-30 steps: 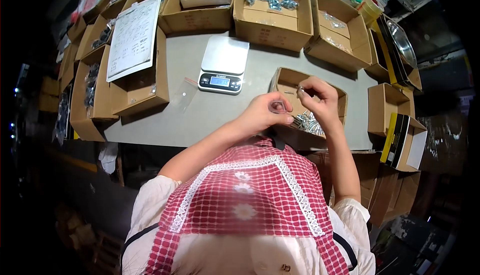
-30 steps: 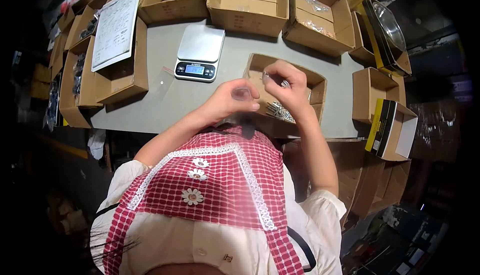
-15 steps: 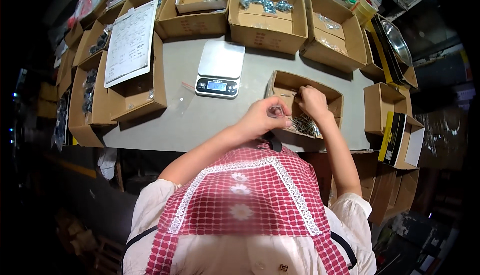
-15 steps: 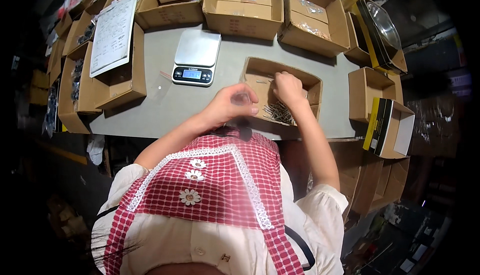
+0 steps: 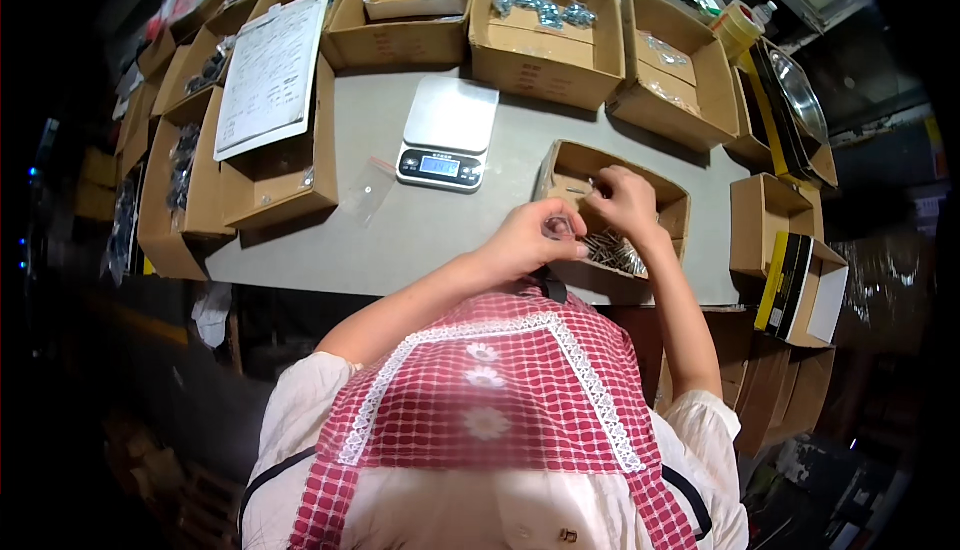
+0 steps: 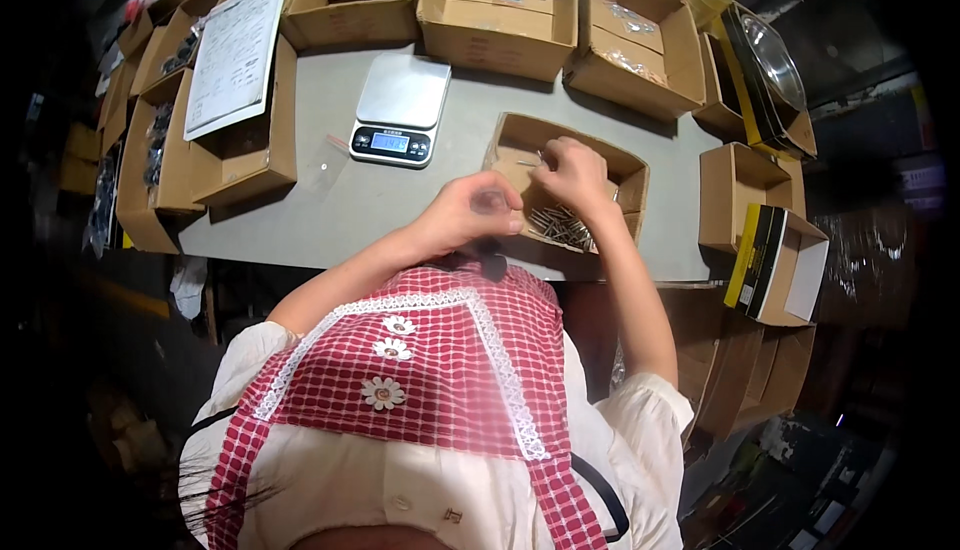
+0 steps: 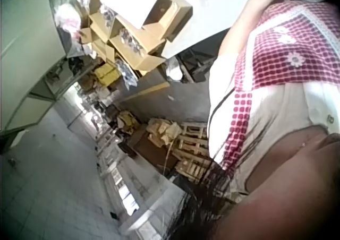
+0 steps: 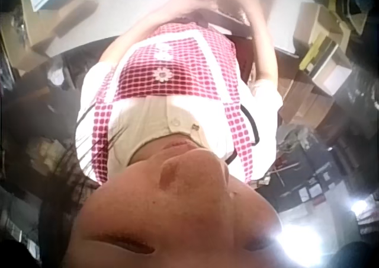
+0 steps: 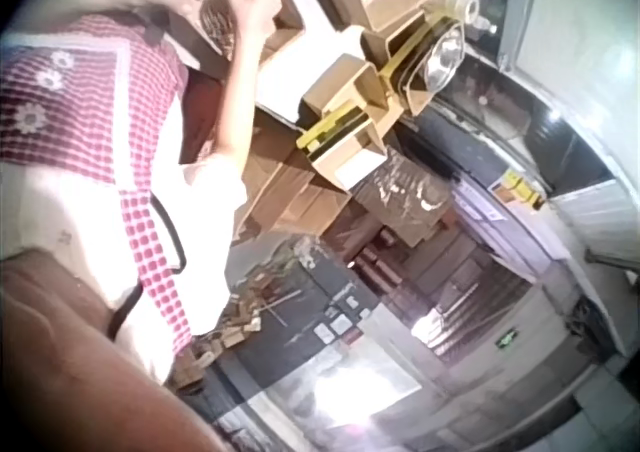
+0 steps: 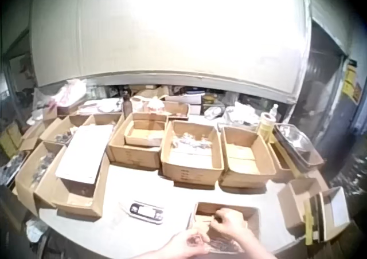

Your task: The person sorts various metal hardware components into different plastic bags and cardboard boxes, occasionally checking a clipboard for instructions.

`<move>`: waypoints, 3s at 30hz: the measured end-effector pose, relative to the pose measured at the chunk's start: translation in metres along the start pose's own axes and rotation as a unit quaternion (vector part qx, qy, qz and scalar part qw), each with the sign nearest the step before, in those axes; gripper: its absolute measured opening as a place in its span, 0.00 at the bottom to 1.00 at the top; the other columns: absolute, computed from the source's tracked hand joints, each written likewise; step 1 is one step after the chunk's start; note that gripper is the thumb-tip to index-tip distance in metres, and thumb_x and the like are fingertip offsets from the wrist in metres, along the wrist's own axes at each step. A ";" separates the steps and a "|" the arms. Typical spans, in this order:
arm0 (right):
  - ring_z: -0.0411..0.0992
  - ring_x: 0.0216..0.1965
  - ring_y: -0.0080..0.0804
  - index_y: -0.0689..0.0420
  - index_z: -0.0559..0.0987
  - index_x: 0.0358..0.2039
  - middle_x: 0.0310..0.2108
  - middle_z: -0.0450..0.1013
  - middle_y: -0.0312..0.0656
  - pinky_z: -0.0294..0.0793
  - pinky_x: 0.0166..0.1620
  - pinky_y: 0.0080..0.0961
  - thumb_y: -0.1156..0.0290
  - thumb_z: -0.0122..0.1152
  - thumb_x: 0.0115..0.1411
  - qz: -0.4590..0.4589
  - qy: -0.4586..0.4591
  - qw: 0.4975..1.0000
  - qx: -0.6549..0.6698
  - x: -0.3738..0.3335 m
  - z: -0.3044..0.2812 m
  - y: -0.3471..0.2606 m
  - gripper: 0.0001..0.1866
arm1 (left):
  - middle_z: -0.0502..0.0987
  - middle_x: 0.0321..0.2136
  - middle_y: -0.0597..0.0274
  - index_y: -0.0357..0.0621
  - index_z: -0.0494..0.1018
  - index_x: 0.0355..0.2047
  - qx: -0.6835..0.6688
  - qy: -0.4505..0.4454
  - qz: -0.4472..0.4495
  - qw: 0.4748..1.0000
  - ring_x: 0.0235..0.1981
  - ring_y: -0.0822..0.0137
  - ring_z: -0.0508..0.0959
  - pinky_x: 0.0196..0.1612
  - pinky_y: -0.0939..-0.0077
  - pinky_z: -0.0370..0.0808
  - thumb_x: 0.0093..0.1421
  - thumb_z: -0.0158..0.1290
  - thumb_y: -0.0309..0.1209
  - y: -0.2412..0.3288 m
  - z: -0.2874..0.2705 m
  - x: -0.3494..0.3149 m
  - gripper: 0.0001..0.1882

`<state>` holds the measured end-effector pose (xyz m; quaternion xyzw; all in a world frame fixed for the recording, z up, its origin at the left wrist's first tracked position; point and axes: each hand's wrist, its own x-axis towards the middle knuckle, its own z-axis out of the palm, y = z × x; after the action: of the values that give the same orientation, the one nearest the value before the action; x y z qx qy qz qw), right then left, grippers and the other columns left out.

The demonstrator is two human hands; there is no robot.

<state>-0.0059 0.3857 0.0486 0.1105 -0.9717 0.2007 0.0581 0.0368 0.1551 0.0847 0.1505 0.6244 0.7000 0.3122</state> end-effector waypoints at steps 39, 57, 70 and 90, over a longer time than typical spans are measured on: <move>0.78 0.32 0.48 0.58 0.81 0.26 0.26 0.77 0.48 0.78 0.35 0.42 0.64 0.63 0.46 -0.012 -0.164 0.968 -0.188 -0.020 -0.009 0.038 0.11 | 0.75 0.30 0.68 0.40 0.74 0.39 -0.012 -0.008 0.002 1.000 0.33 0.78 0.74 0.38 0.84 0.71 0.56 0.65 0.28 -0.003 0.005 -0.001 0.14; 0.72 0.25 0.34 0.63 0.78 0.30 0.25 0.72 0.43 0.71 0.29 0.27 0.75 0.63 0.49 -0.132 0.033 0.952 0.275 -0.022 -0.058 -0.055 0.08 | 0.76 0.32 0.68 0.41 0.75 0.40 -0.002 0.005 -0.002 1.000 0.34 0.77 0.74 0.40 0.81 0.72 0.55 0.65 0.29 -0.011 0.007 0.005 0.14; 0.75 0.40 0.45 0.58 0.76 0.30 0.33 0.72 0.45 0.77 0.40 0.42 0.71 0.62 0.50 -0.089 -0.098 0.976 -0.175 -0.014 0.016 0.033 0.07 | 0.76 0.30 0.69 0.40 0.74 0.40 -0.002 -0.020 -0.006 1.000 0.34 0.79 0.74 0.38 0.82 0.71 0.55 0.65 0.28 -0.004 0.006 0.005 0.14; 0.77 0.36 0.44 0.57 0.79 0.30 0.31 0.75 0.43 0.78 0.37 0.36 0.70 0.62 0.49 -0.134 -0.065 0.981 -0.123 0.002 0.006 0.005 0.07 | 0.74 0.28 0.71 0.41 0.75 0.39 -0.031 0.005 -0.001 1.000 0.30 0.80 0.72 0.34 0.86 0.69 0.55 0.65 0.27 -0.013 0.008 0.002 0.13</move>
<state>-0.0095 0.3879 0.0417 0.2444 -0.9671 0.0620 0.0345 0.0431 0.1631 0.0731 0.1368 0.6040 0.7196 0.3140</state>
